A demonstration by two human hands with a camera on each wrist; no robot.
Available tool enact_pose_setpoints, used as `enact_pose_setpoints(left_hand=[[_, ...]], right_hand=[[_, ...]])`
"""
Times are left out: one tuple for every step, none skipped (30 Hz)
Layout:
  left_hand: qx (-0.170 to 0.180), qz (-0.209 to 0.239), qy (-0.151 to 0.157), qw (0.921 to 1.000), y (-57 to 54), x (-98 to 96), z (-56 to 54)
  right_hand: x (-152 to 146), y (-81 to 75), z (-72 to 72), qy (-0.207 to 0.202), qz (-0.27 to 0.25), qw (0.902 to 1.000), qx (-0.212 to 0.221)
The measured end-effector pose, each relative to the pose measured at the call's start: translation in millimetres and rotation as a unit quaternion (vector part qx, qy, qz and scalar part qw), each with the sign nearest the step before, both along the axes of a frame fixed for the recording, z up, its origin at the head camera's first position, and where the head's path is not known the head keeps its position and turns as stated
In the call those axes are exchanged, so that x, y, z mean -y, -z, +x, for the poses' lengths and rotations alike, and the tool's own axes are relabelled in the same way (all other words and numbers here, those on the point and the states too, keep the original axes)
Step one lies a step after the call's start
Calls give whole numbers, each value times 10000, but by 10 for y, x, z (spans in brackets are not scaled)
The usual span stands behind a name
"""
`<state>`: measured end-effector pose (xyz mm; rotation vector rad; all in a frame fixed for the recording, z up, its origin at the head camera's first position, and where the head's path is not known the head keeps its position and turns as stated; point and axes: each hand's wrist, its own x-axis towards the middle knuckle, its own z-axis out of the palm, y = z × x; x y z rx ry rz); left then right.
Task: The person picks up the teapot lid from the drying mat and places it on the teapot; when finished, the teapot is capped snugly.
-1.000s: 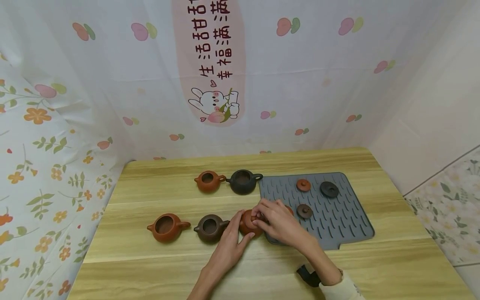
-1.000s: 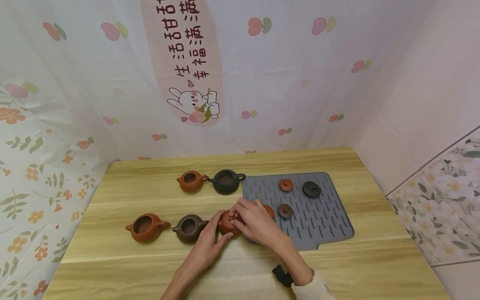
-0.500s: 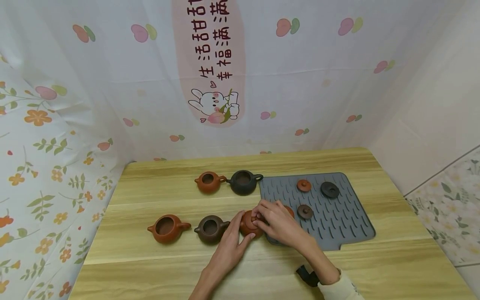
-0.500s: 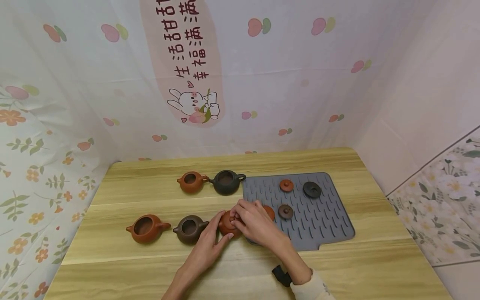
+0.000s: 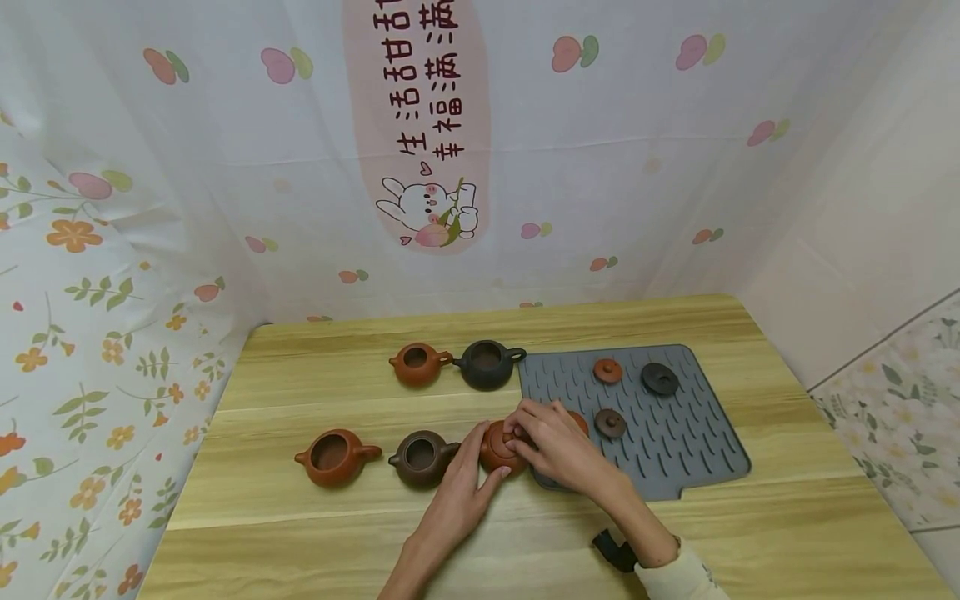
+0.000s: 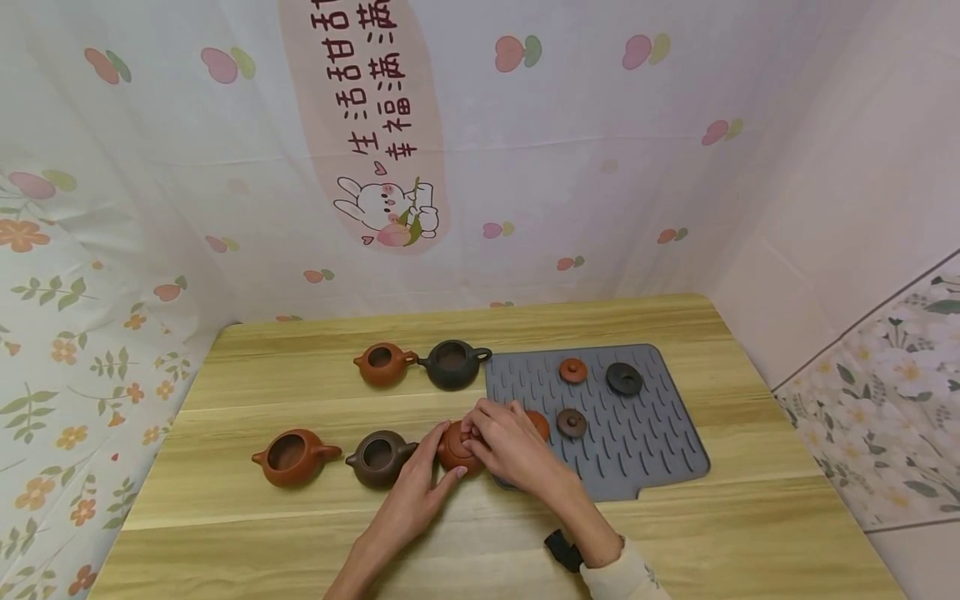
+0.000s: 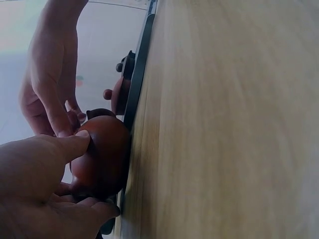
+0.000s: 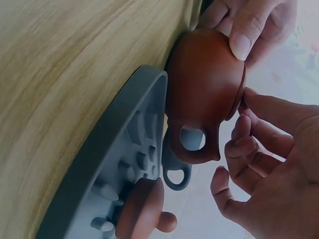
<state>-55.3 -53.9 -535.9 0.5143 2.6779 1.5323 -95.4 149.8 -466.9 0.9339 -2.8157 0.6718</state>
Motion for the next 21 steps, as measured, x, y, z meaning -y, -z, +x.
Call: enact_pose_setpoints(left_hand=[[-24, 10, -6, 10000, -3, -1, 4], [-67, 2, -12, 10000, -4, -2, 7], [-137, -33, 10, 9999, -4, -1, 10], [-157, -30, 0, 9999, -4, -2, 13], [-172, -35, -11, 9998, -2, -3, 16], [-178, -39, -22, 9998, 1, -3, 18], [-157, -39, -27, 9999, 1, -6, 19], [-133, -41, -29, 9999, 2, -9, 20], [-103, -34, -29, 9999, 5, -11, 21], [-50, -7, -58, 10000, 5, -15, 21], [-26, -14, -55, 10000, 8, -15, 20], [-14, -30, -53, 10000, 11, -16, 20], [0, -32, -51, 10000, 3, -16, 23], [-17, -43, -54, 10000, -4, -17, 26], [-21, -54, -63, 10000, -18, -18, 31], [-56, -77, -74, 9999, -21, -17, 34], [-85, -109, -86, 9999, -2, -14, 31], [-138, -156, -100, 9997, 23, -11, 27], [-211, -198, -112, 9995, 52, -6, 22], [-287, -250, -124, 9992, 91, -1, 14], [-370, -290, -127, 9988, 130, 6, 5]], right_hand=[[2, 2, 1, 12, 8, 10000, -4], [4, 4, 3, 26, 18, 10000, -15], [6, 6, 6, 42, 30, 10000, -27], [7, 8, 8, 58, 40, 10000, -42], [10, 10, 10, 68, 52, 9999, -59], [12, 11, 13, 74, 46, 9999, -54], [10, 9, 17, 75, 38, 10000, -52], [7, 7, 21, 71, 31, 10000, -54], [3, 3, 25, 67, 13, 10000, -45], [-3, -4, 31, 63, -24, 10000, -15], [-12, -13, 39, 64, -76, 9999, 21], [-26, -23, 48, 70, -135, 9999, 32], [-44, -36, 57, 87, -192, 9998, 9], [-66, -51, 67, 133, -234, 9996, -29], [-94, -69, 75, 177, -286, 9994, -52], [-129, -89, 83, 224, -350, 9991, -76], [-168, -109, 89, 278, -389, 9988, -133], [-211, -128, 95, 341, -412, 9984, -197], [-258, -145, 100, 415, -439, 9979, -239], [-305, -163, 103, 488, -451, 9974, -278], [-355, -182, 105, 550, -491, 9968, -298]])
